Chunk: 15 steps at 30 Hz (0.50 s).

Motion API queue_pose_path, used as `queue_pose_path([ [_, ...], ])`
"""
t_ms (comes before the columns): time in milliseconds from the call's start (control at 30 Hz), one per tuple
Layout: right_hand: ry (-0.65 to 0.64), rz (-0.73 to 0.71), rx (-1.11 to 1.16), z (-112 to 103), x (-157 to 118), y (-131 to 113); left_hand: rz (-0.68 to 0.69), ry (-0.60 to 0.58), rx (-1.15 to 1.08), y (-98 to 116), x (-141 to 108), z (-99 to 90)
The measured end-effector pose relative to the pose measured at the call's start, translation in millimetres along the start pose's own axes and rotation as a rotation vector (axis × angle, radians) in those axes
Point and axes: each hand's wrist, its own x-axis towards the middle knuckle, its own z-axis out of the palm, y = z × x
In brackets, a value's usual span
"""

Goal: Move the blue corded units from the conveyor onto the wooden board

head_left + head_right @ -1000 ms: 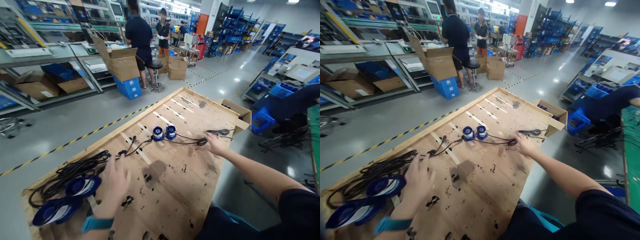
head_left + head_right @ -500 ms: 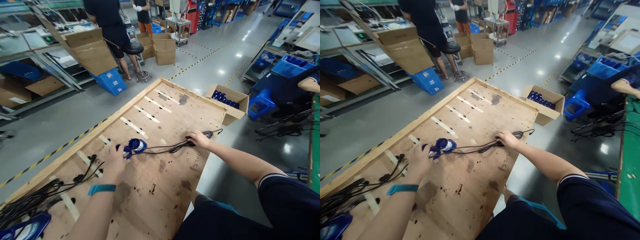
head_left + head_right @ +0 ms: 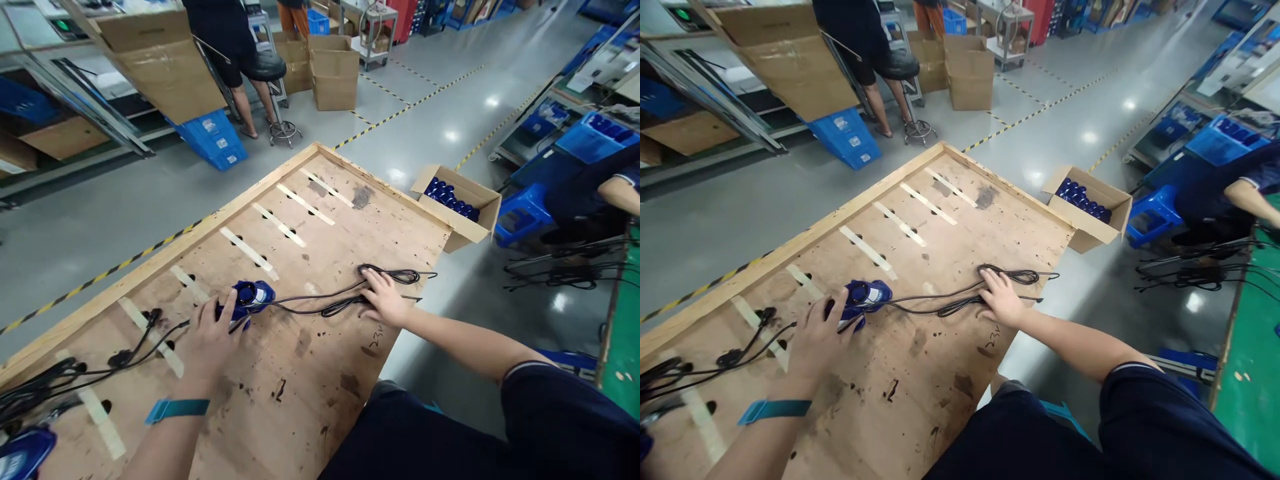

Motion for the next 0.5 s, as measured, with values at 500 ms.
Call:
queue_pose_path([
  [500,-0.145,0.428,-0.192,-15.7,-5.5,40.3,-0.139,-0.103,0.018,37.0,12.8,-8.0],
])
